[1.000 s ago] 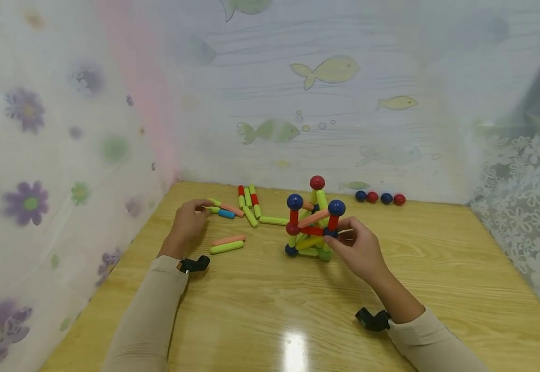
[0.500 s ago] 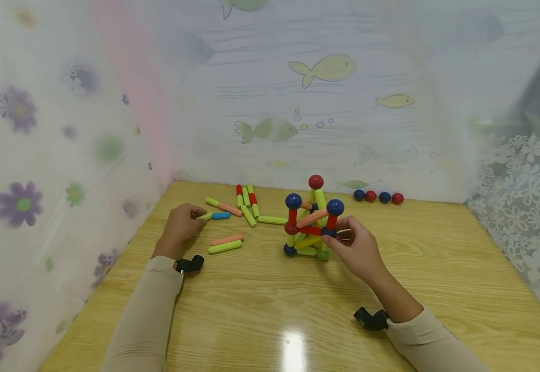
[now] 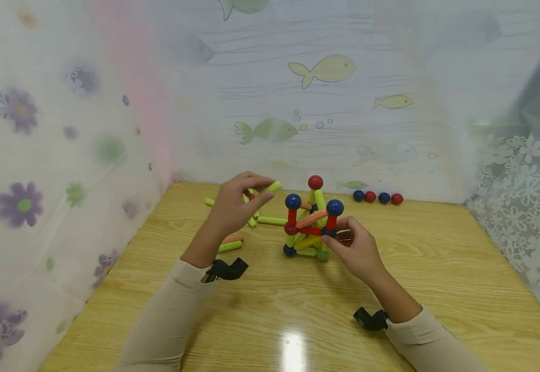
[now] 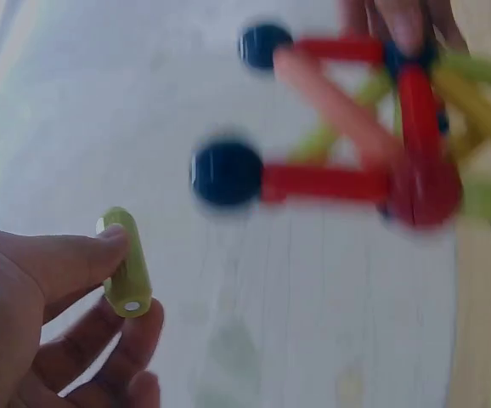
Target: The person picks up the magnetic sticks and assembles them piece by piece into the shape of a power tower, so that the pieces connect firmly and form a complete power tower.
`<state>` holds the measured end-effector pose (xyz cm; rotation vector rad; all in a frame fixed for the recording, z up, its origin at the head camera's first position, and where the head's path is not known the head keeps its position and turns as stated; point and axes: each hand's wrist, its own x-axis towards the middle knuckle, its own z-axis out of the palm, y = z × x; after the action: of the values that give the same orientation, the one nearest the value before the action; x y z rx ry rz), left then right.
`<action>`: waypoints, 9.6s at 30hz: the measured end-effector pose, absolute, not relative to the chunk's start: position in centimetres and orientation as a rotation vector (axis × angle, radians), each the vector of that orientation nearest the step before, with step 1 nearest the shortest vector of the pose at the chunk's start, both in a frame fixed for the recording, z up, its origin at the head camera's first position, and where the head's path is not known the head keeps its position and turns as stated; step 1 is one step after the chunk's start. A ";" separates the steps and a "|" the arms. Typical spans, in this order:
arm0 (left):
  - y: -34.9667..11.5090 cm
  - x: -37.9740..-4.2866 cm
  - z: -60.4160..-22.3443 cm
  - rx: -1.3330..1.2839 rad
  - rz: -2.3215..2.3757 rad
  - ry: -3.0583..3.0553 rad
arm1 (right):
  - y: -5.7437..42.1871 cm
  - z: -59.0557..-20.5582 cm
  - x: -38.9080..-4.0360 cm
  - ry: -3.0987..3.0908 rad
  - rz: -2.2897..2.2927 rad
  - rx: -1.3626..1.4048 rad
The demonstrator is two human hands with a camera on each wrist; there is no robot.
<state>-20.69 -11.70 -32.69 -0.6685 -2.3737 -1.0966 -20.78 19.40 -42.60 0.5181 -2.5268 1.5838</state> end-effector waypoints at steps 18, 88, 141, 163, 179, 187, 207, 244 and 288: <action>-3.7 -21.0 -32.6 -0.963 -0.671 -2.394 | 19.5 -42.7 -20.7 -2.520 1.595 0.533; -23.5 -25.3 -45.4 0.067 -1.519 -2.624 | 19.0 -43.0 -20.7 -2.491 1.473 0.489; -3.5 -19.7 -35.3 -0.849 -0.560 -2.096 | 18.3 -43.2 -20.2 -2.432 1.432 0.567; -3.8 -16.8 -39.2 -0.431 -1.265 -2.646 | 18.3 -43.1 -17.6 -2.341 1.151 0.767; -7.7 -20.6 -39.8 -0.820 -1.502 -2.697 | 19.2 -43.4 -19.2 -2.302 1.393 0.533; -18.2 -25.6 -40.5 -0.286 -1.618 -2.597 | 19.7 -43.1 -19.3 -2.478 1.504 0.542; -25.4 -26.0 -44.7 0.127 -1.086 -2.854 | 19.9 -42.6 -18.8 -2.511 1.568 0.514; -1.1 -17.5 -33.6 -0.774 -0.702 -2.266 | 19.7 -42.7 -18.3 -2.488 1.563 0.577; -16.4 -18.9 -40.1 -0.134 -1.130 -2.882 | 20.4 -42.6 -17.9 -2.505 1.547 0.585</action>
<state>-18.89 -16.40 -40.08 -0.1342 -2.8822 -1.1304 -17.92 20.37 -42.65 0.5849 -2.5048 1.5472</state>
